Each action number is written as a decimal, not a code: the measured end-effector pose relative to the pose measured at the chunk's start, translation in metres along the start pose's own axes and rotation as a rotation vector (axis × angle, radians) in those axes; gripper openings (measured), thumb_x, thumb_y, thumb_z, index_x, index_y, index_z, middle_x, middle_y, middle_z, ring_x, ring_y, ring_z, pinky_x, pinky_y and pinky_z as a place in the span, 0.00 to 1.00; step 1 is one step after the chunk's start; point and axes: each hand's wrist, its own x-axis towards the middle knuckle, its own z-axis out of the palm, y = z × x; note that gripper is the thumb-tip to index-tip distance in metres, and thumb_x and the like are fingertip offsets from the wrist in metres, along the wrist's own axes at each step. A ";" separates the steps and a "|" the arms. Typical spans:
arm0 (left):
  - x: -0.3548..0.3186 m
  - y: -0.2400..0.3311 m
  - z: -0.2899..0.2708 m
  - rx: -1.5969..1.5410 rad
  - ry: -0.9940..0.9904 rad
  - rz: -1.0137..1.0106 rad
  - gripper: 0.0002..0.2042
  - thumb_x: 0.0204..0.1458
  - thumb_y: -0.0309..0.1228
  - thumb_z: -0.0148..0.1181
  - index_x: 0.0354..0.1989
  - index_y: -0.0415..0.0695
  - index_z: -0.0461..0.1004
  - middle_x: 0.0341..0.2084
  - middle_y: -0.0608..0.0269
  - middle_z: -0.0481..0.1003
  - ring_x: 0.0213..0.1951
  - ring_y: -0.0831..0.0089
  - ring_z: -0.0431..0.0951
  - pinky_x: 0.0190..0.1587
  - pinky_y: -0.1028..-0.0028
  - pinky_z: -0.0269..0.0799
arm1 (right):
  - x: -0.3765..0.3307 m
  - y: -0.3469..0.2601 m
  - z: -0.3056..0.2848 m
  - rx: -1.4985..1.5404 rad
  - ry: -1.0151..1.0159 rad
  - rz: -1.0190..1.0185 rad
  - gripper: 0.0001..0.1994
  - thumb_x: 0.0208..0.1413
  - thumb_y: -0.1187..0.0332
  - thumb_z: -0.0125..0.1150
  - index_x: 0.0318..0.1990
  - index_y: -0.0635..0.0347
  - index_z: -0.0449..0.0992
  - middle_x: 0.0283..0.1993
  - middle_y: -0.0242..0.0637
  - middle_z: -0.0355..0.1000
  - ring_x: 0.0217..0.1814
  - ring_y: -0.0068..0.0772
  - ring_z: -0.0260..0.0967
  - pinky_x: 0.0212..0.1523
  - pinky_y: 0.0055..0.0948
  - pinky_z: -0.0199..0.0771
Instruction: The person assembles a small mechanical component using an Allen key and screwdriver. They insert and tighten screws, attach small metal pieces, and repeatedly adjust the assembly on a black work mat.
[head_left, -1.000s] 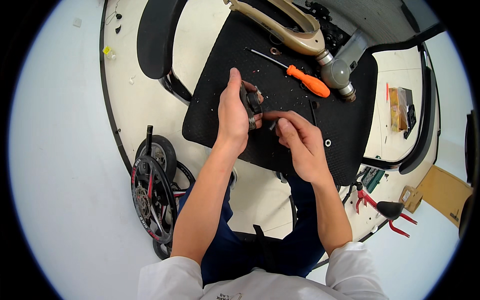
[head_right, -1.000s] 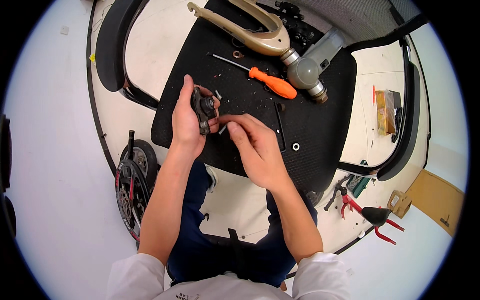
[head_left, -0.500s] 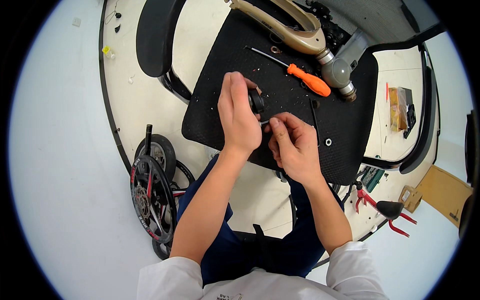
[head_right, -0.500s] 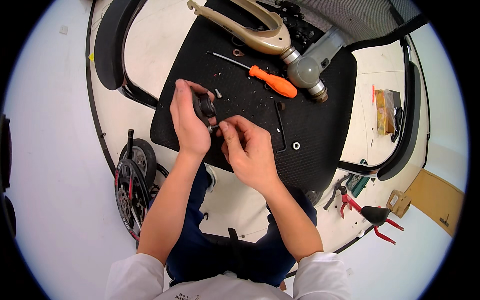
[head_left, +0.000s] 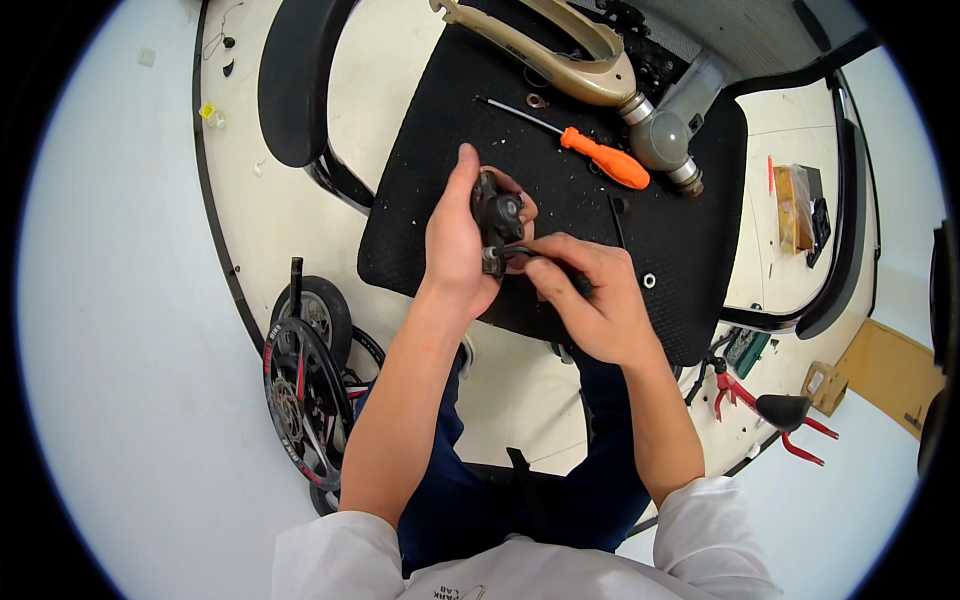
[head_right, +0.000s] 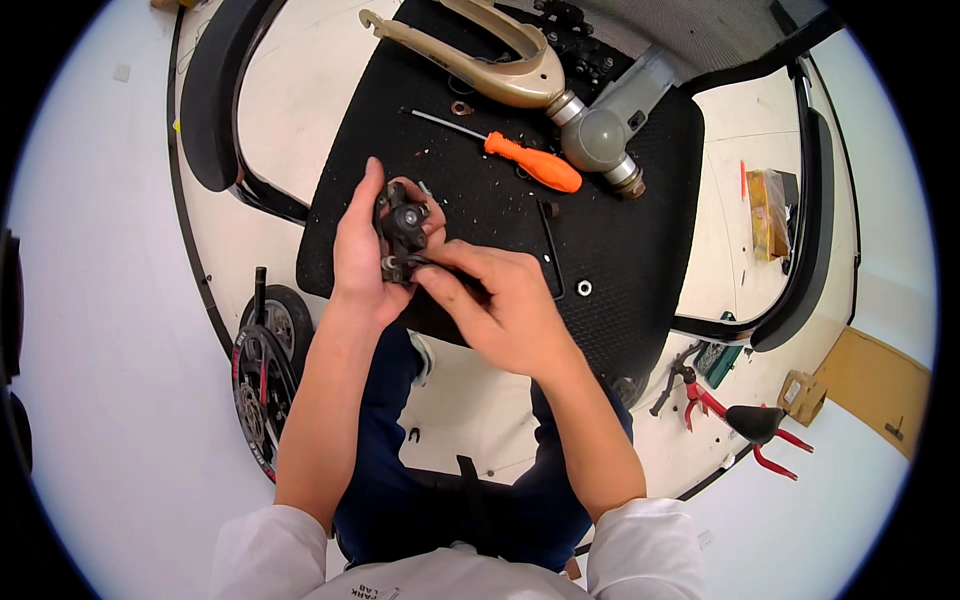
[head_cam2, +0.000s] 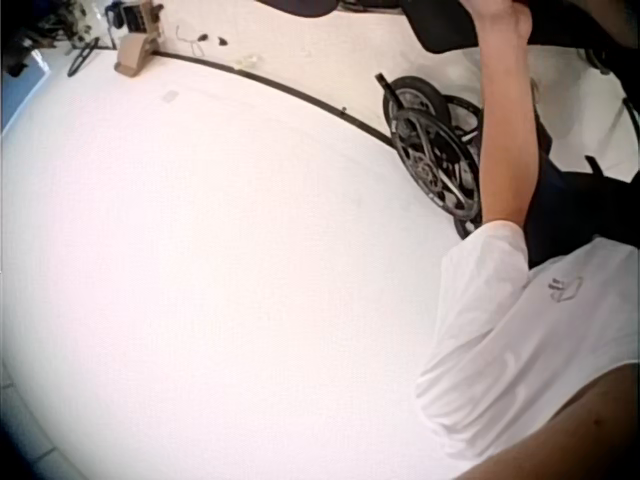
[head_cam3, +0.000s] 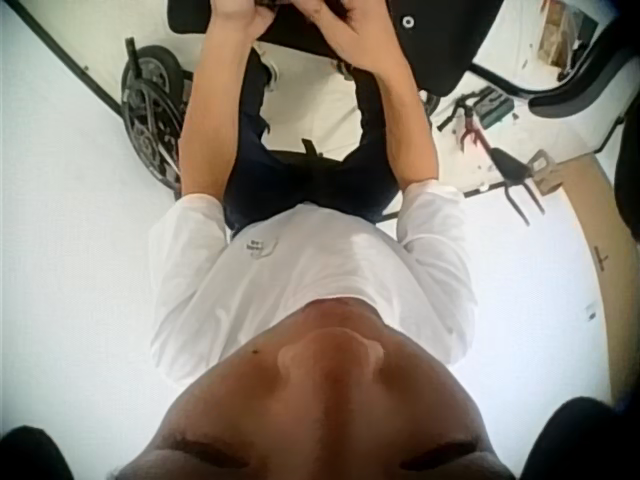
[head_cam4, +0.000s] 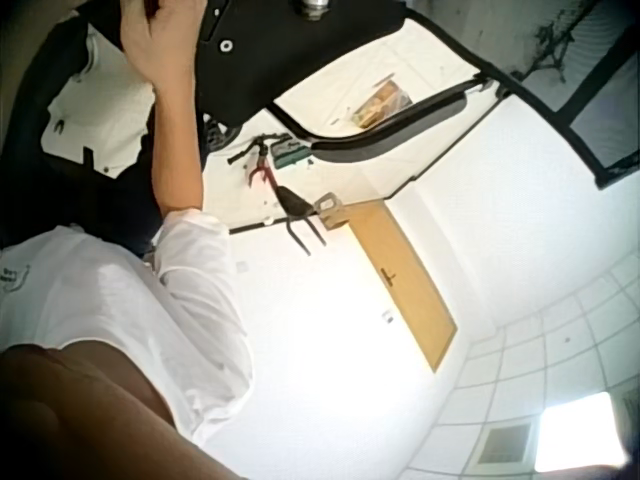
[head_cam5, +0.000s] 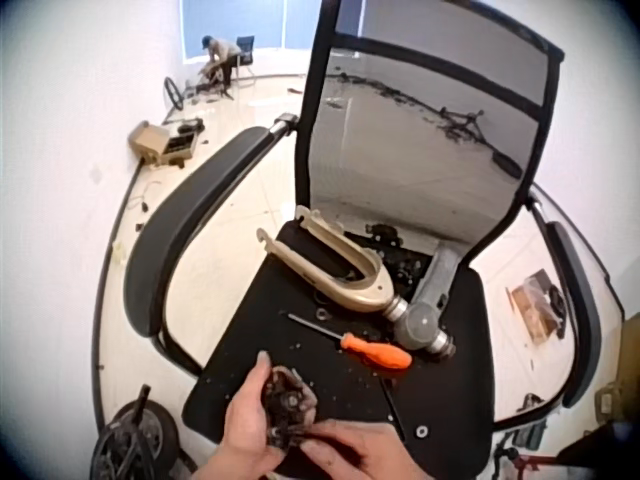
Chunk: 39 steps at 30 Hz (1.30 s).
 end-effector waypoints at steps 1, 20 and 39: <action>-0.001 0.005 -0.003 -0.055 -0.074 -0.034 0.25 0.64 0.57 0.39 0.31 0.46 0.67 0.21 0.62 0.70 0.19 0.75 0.68 0.20 0.75 0.61 | -0.001 0.002 -0.004 0.048 -0.018 0.020 0.09 0.60 0.69 0.59 0.43 0.65 0.78 0.27 0.40 0.73 0.24 0.25 0.67 0.28 0.23 0.68; -0.005 -0.018 0.004 0.875 -0.141 0.293 0.22 0.66 0.49 0.40 0.30 0.44 0.69 0.20 0.69 0.67 0.20 0.85 0.65 0.18 0.80 0.59 | 0.020 0.010 -0.035 1.168 0.227 0.446 0.10 0.57 0.74 0.61 0.44 0.69 0.74 0.19 0.27 0.64 0.15 0.12 0.58 0.16 0.16 0.62; -0.015 -0.003 0.013 0.248 -0.119 0.159 0.24 0.66 0.54 0.35 0.30 0.47 0.67 0.19 0.63 0.69 0.15 0.80 0.64 0.15 0.81 0.57 | 0.005 0.002 -0.022 -0.086 0.075 0.007 0.21 0.52 0.68 0.53 0.55 0.57 0.77 0.75 0.50 0.46 0.77 0.52 0.44 0.72 0.46 0.46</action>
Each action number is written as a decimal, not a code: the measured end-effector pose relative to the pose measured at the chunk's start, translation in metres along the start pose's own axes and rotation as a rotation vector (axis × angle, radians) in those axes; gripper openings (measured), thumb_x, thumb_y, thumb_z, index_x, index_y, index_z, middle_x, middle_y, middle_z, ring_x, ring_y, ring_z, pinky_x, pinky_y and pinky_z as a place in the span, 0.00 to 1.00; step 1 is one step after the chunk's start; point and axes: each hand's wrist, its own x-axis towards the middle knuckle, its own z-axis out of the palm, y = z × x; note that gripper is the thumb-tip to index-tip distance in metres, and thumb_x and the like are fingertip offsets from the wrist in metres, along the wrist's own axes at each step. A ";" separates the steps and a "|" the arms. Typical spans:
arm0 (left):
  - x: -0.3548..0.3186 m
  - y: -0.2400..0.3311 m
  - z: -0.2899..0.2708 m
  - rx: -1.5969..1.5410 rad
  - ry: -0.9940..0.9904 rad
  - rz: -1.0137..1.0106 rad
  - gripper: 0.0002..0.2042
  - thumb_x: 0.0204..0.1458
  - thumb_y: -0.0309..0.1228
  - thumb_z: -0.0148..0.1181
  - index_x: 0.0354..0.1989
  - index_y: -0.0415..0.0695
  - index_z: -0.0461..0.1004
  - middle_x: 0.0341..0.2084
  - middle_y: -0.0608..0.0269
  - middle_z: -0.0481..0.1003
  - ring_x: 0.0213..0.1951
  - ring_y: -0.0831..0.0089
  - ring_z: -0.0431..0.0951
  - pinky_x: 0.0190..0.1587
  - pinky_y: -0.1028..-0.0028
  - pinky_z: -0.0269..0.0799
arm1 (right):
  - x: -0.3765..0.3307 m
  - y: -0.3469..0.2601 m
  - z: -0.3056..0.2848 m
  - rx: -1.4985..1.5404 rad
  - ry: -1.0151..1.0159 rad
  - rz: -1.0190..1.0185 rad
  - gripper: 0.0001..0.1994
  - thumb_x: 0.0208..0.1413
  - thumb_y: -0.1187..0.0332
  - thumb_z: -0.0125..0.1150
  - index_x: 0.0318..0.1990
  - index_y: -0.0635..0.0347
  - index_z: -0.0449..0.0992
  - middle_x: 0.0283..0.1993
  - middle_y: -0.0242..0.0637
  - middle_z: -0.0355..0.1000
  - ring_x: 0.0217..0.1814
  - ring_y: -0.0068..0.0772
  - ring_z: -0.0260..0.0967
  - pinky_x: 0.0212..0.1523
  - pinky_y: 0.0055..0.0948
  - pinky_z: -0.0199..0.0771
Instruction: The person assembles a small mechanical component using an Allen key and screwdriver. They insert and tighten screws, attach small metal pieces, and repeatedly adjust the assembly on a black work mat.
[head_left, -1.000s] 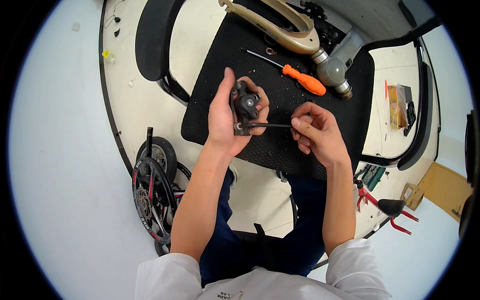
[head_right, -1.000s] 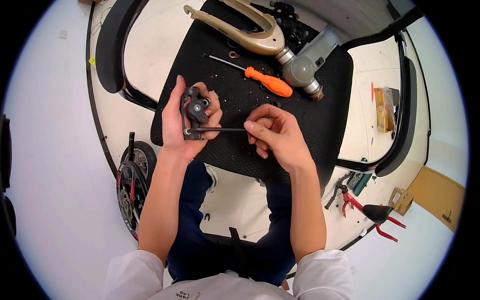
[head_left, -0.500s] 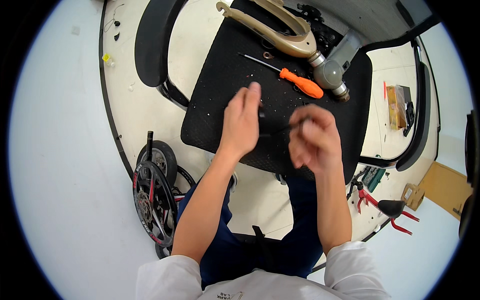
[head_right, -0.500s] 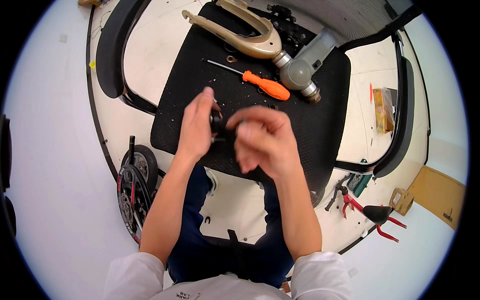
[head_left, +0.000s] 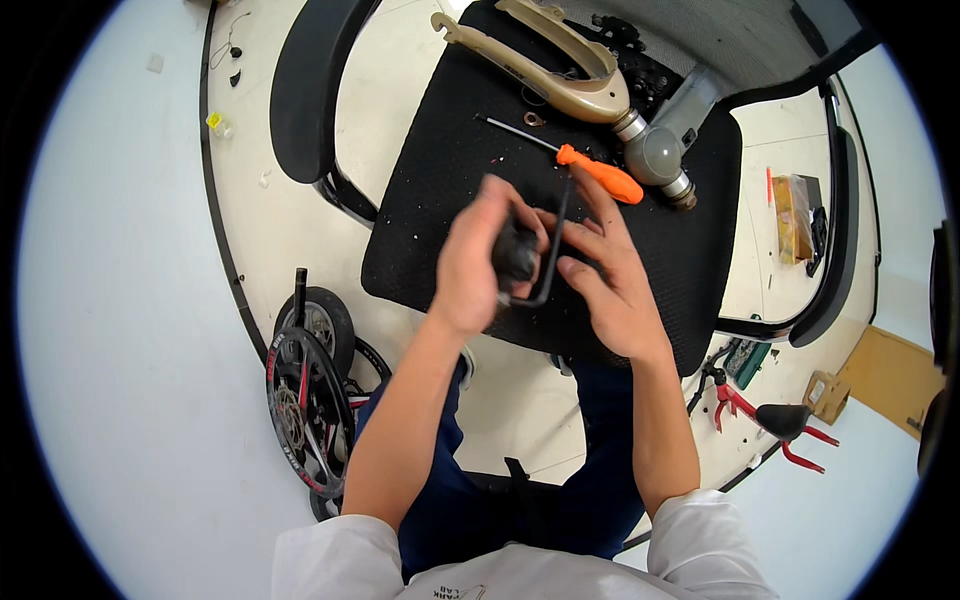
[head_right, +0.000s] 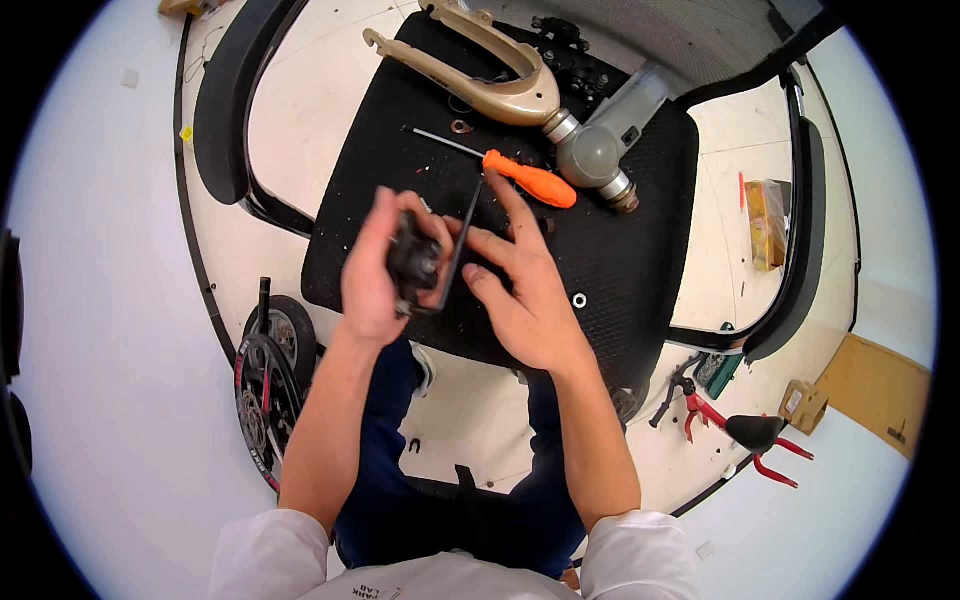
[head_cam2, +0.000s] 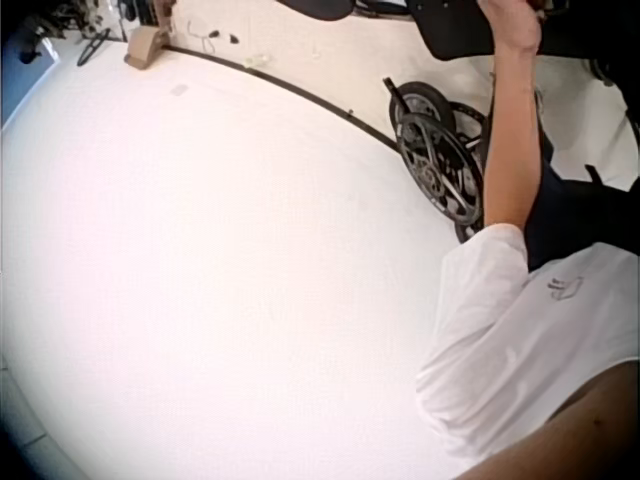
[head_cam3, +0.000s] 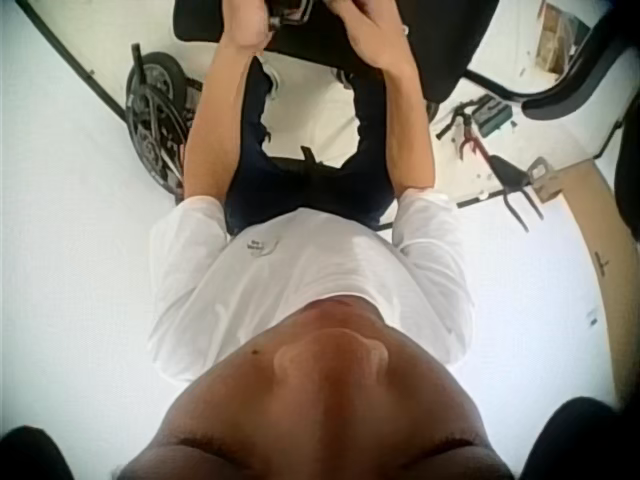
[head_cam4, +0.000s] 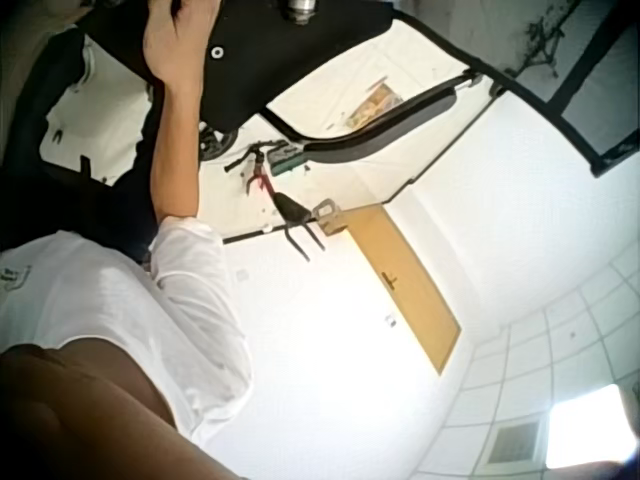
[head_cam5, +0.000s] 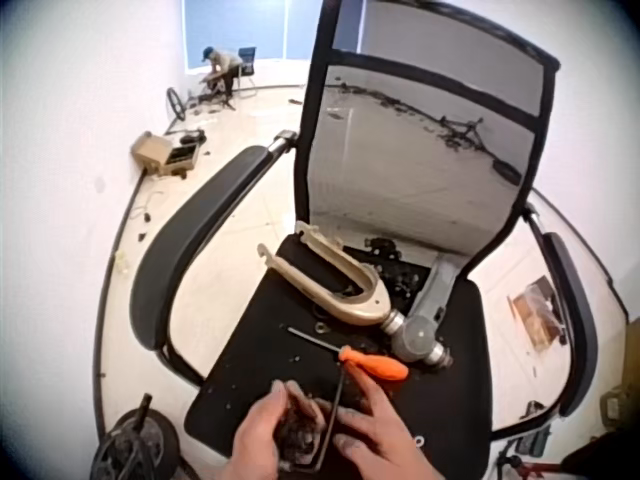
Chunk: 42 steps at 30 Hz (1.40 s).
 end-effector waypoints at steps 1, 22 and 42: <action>-0.003 -0.003 0.002 0.173 -0.028 0.010 0.24 0.66 0.53 0.35 0.31 0.46 0.68 0.20 0.65 0.69 0.16 0.82 0.66 0.15 0.82 0.58 | 0.000 0.001 -0.001 0.083 0.030 -0.022 0.22 0.52 0.65 0.53 0.55 0.56 0.77 0.75 0.50 0.47 0.77 0.51 0.44 0.72 0.46 0.46; 0.002 0.006 -0.002 -0.266 0.127 0.066 0.25 0.66 0.57 0.32 0.31 0.49 0.63 0.21 0.65 0.68 0.18 0.78 0.64 0.18 0.77 0.56 | 0.003 -0.008 0.009 -0.191 0.121 -0.112 0.27 0.64 0.51 0.39 0.39 0.61 0.84 0.73 0.46 0.51 0.76 0.46 0.43 0.73 0.42 0.41; 0.015 0.006 -0.018 -0.271 0.449 -0.049 0.23 0.62 0.58 0.42 0.31 0.49 0.66 0.19 0.64 0.68 0.15 0.77 0.62 0.16 0.77 0.51 | -0.001 -0.011 -0.004 0.388 -0.368 0.173 0.13 0.57 0.68 0.54 0.41 0.65 0.82 0.29 0.36 0.72 0.25 0.23 0.67 0.26 0.23 0.64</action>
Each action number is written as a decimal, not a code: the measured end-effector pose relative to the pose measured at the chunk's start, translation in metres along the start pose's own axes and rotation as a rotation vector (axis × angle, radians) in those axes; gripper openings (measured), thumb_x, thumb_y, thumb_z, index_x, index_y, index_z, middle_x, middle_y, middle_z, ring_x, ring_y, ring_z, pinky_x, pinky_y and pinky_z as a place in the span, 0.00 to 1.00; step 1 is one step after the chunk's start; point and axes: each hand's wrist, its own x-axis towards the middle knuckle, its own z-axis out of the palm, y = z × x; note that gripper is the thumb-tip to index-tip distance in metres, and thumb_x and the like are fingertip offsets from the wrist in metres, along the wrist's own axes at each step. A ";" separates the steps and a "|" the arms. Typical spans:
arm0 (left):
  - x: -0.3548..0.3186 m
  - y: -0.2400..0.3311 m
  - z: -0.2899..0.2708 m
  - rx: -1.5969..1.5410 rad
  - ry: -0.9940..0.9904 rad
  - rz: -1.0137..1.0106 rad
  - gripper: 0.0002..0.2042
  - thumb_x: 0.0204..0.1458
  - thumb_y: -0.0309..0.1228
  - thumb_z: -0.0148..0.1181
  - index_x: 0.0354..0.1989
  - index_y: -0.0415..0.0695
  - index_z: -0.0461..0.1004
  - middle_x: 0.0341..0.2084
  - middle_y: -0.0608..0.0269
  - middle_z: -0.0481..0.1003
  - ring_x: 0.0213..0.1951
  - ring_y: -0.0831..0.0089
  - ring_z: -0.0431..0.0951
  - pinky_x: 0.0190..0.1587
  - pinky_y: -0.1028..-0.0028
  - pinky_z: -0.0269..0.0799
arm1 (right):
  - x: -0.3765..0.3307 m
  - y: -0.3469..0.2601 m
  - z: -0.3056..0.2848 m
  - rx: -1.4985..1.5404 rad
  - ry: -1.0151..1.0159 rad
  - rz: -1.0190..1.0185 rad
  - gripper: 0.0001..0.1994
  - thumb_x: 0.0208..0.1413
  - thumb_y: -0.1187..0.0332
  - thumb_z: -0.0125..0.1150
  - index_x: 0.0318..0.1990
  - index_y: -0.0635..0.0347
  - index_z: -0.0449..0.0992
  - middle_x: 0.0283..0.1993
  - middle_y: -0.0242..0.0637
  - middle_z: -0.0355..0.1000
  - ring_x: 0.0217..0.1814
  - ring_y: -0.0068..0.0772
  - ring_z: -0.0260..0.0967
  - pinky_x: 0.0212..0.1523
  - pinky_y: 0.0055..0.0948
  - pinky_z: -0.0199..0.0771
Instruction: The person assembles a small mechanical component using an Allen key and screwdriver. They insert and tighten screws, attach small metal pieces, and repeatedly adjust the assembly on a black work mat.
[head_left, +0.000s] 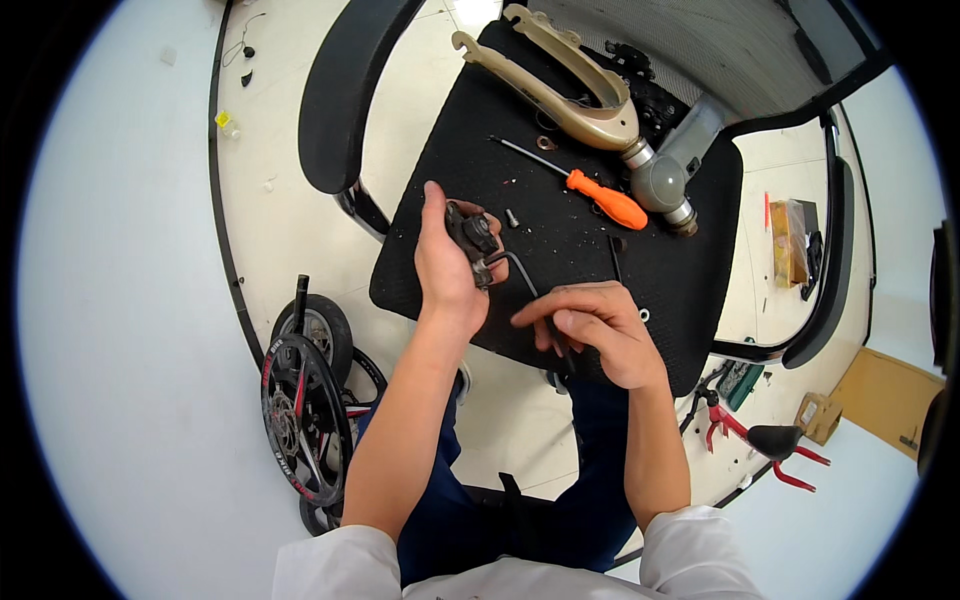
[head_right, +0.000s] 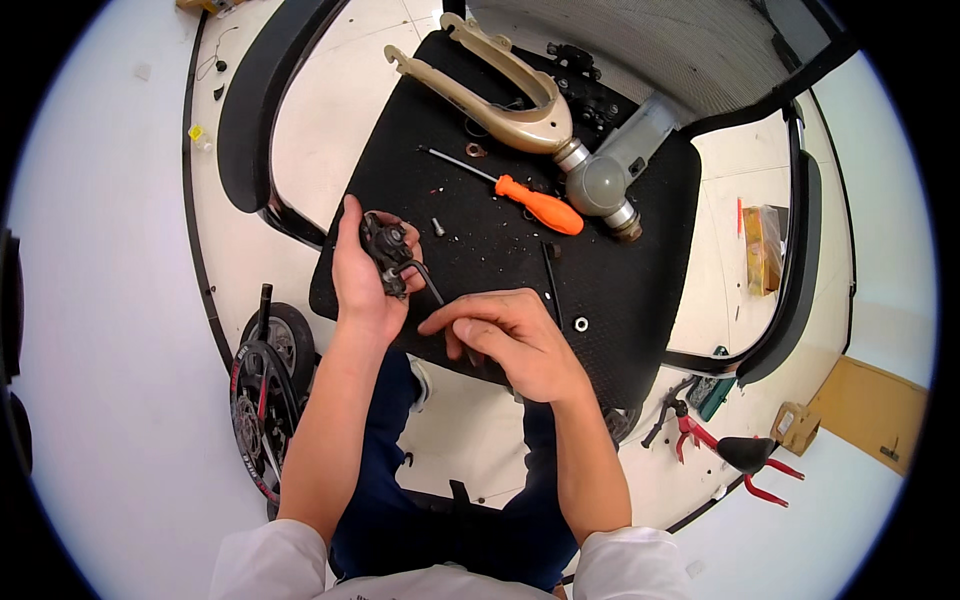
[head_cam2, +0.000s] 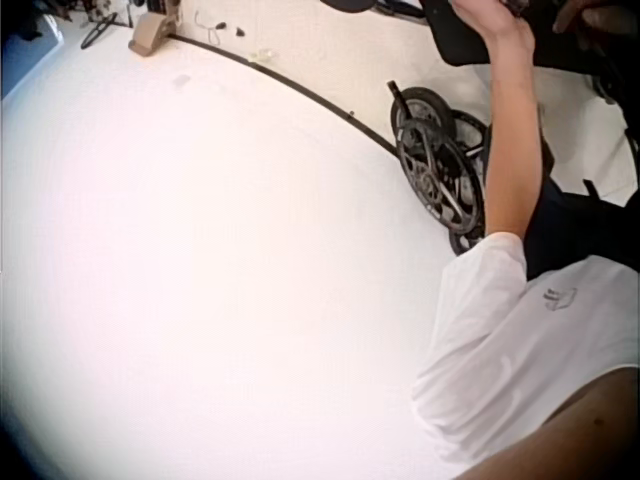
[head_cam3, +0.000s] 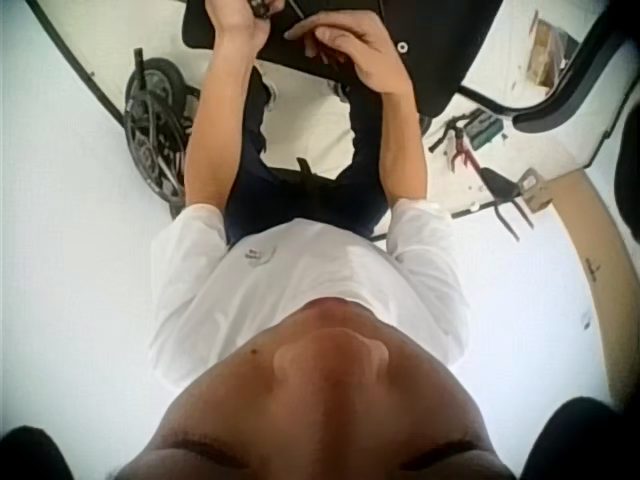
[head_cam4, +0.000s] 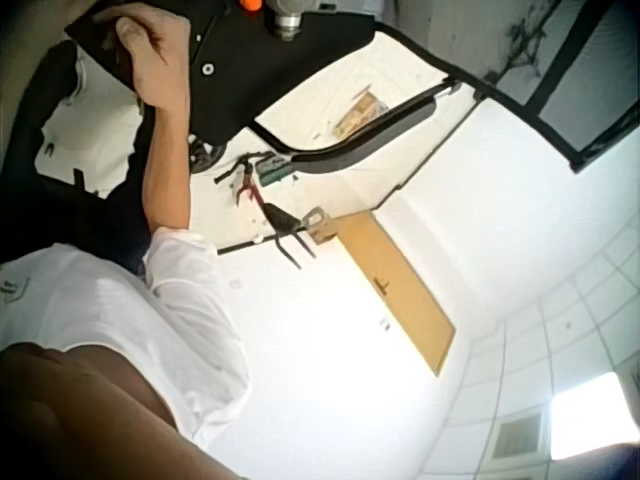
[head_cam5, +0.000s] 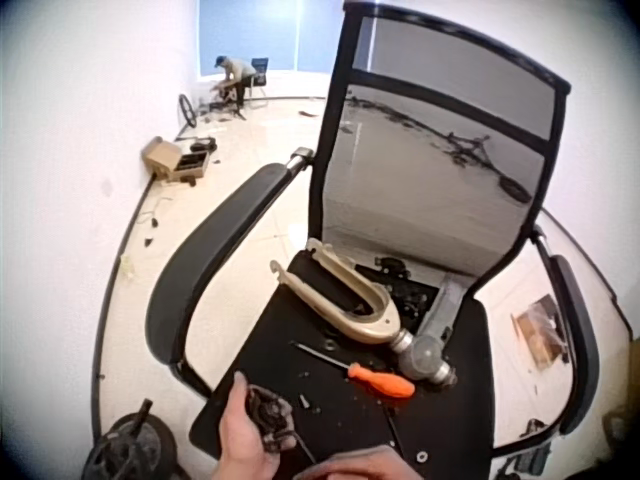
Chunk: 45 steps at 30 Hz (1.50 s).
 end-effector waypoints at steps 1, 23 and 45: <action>0.000 0.003 -0.001 -0.040 -0.015 -0.008 0.23 0.63 0.58 0.42 0.31 0.49 0.66 0.19 0.64 0.68 0.15 0.77 0.62 0.16 0.77 0.50 | 0.002 0.003 0.000 -0.061 0.040 -0.009 0.13 0.57 0.68 0.54 0.41 0.66 0.82 0.32 0.37 0.73 0.26 0.25 0.68 0.28 0.24 0.65; -0.004 -0.010 0.003 0.179 0.053 0.081 0.25 0.63 0.58 0.42 0.33 0.45 0.65 0.21 0.63 0.69 0.17 0.77 0.65 0.17 0.76 0.58 | 0.001 -0.007 -0.009 0.001 0.125 0.068 0.16 0.43 0.73 0.51 0.39 0.65 0.82 0.25 0.33 0.68 0.29 0.25 0.62 0.34 0.22 0.61; -0.007 -0.021 0.011 0.304 0.015 0.121 0.27 0.62 0.60 0.41 0.34 0.45 0.67 0.22 0.66 0.70 0.19 0.78 0.68 0.17 0.77 0.62 | 0.004 -0.004 -0.016 0.183 0.083 0.069 0.18 0.66 0.60 0.46 0.43 0.66 0.78 0.21 0.26 0.63 0.18 0.14 0.52 0.18 0.17 0.48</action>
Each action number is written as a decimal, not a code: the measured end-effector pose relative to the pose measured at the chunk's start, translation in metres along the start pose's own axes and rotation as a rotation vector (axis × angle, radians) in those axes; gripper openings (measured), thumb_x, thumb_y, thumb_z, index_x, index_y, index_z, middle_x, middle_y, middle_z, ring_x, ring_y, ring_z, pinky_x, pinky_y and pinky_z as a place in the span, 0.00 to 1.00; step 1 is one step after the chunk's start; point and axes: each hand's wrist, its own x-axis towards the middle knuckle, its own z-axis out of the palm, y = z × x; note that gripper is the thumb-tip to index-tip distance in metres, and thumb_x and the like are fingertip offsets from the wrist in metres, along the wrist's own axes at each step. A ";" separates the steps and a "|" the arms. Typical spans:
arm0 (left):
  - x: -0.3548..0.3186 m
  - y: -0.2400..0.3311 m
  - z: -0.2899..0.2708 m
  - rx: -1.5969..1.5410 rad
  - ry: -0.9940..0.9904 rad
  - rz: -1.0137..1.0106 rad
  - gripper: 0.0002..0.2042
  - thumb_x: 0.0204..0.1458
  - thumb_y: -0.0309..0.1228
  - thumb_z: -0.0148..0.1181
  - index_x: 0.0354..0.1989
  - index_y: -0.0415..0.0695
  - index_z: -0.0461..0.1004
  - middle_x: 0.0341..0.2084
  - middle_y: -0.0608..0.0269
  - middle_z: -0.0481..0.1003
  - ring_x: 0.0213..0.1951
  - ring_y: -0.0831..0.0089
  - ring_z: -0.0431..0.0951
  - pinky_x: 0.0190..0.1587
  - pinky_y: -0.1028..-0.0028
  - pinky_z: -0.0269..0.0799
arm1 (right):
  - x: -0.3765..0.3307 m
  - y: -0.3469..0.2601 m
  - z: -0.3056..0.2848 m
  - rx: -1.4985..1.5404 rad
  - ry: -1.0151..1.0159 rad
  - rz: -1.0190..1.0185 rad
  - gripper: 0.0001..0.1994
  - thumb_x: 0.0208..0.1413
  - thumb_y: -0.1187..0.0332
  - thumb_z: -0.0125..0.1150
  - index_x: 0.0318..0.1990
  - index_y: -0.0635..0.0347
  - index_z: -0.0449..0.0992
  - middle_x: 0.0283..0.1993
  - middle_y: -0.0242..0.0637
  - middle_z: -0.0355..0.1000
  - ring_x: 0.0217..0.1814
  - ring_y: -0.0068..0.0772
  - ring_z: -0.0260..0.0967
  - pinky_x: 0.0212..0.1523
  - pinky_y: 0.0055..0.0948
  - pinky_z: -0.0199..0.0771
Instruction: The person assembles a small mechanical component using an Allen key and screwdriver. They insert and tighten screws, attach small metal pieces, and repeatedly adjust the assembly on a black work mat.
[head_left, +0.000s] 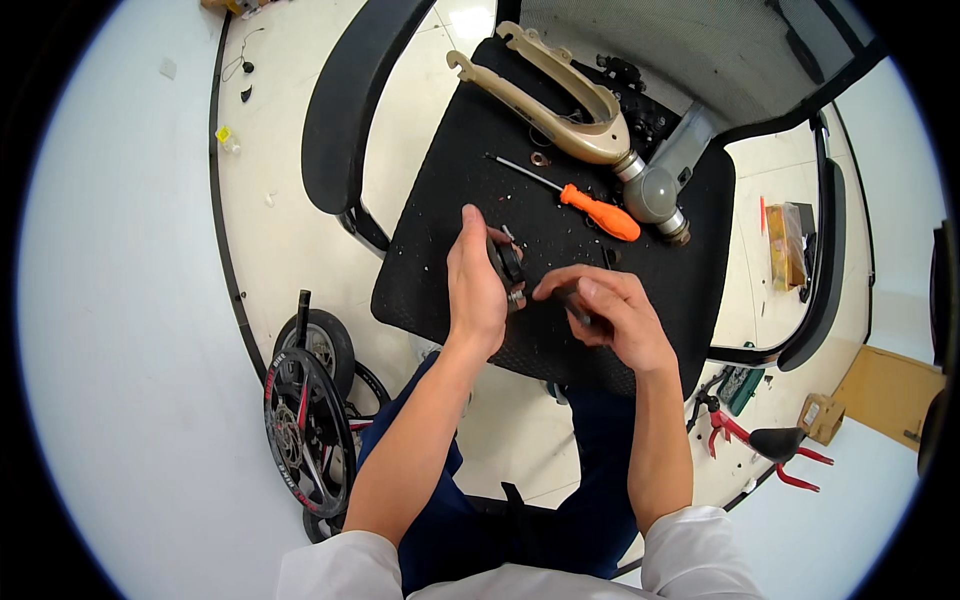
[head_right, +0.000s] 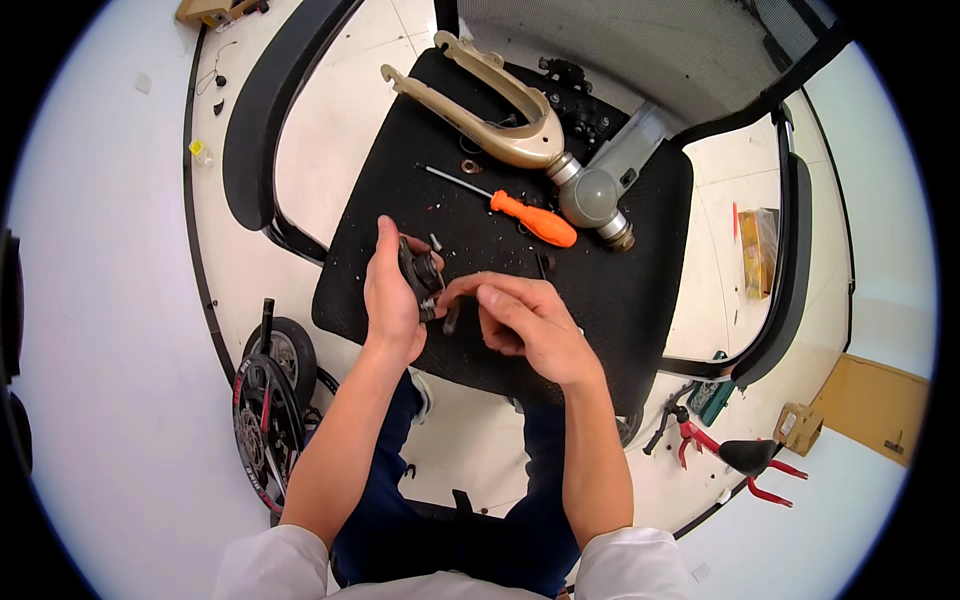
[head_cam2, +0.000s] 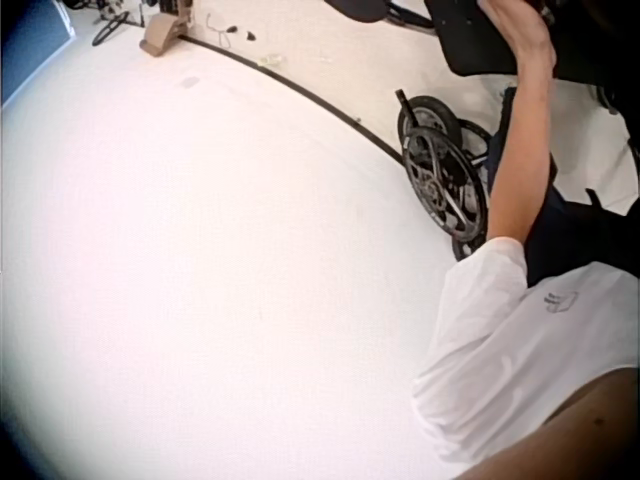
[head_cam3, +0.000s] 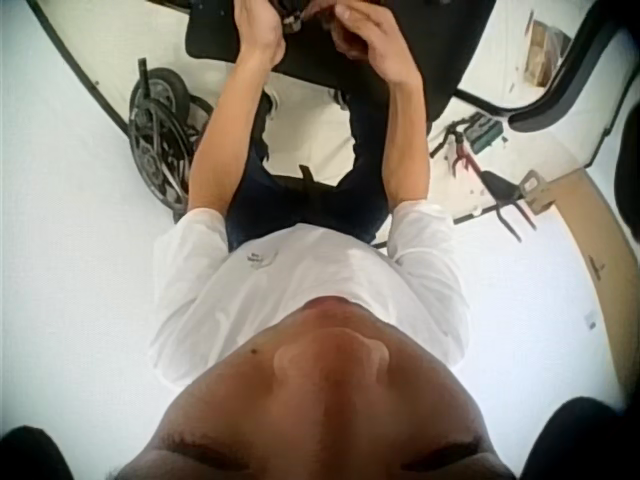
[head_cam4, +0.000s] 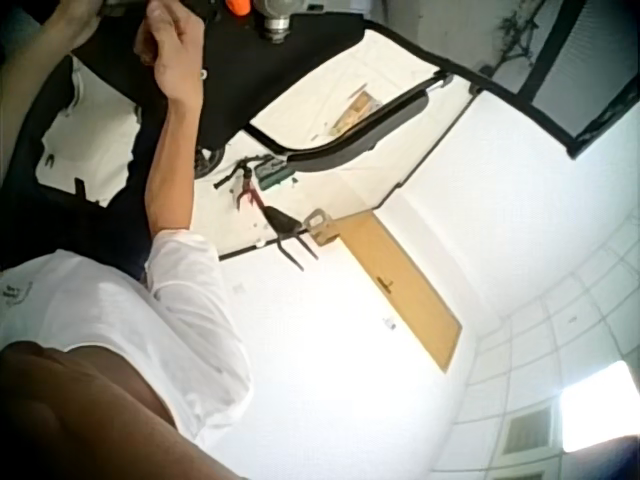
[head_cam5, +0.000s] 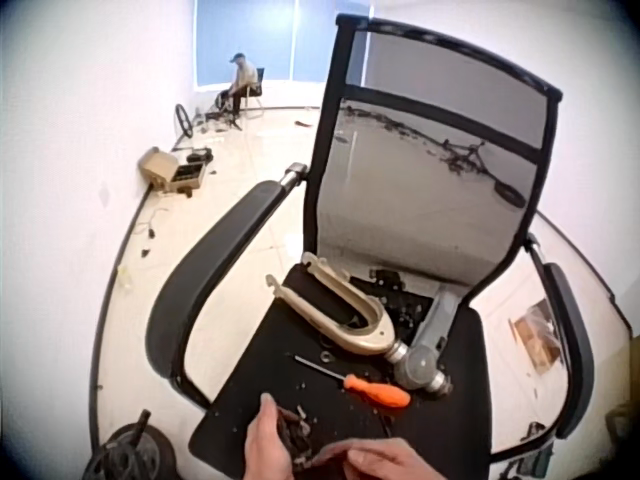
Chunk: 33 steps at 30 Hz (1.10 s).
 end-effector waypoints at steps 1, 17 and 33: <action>-0.001 -0.002 0.000 -0.017 0.006 0.023 0.27 0.62 0.60 0.41 0.34 0.44 0.67 0.22 0.64 0.70 0.19 0.77 0.68 0.17 0.75 0.62 | 0.000 -0.001 -0.003 0.028 -0.040 0.013 0.17 0.65 0.62 0.47 0.43 0.66 0.78 0.21 0.27 0.64 0.18 0.14 0.55 0.18 0.17 0.51; -0.008 0.009 -0.004 -0.138 -0.378 -0.241 0.26 0.64 0.59 0.36 0.31 0.49 0.67 0.18 0.65 0.67 0.14 0.77 0.62 0.15 0.76 0.51 | 0.021 0.022 0.009 -0.472 0.642 -0.378 0.10 0.54 0.75 0.64 0.44 0.67 0.77 0.38 0.41 0.79 0.41 0.30 0.78 0.47 0.28 0.76; 0.012 0.012 -0.016 -0.251 -0.042 -0.181 0.26 0.62 0.61 0.40 0.32 0.48 0.66 0.20 0.65 0.69 0.14 0.74 0.63 0.15 0.75 0.52 | -0.002 0.015 0.016 -0.727 0.265 -0.289 0.10 0.57 0.68 0.59 0.39 0.64 0.82 0.50 0.41 0.67 0.51 0.36 0.66 0.55 0.31 0.65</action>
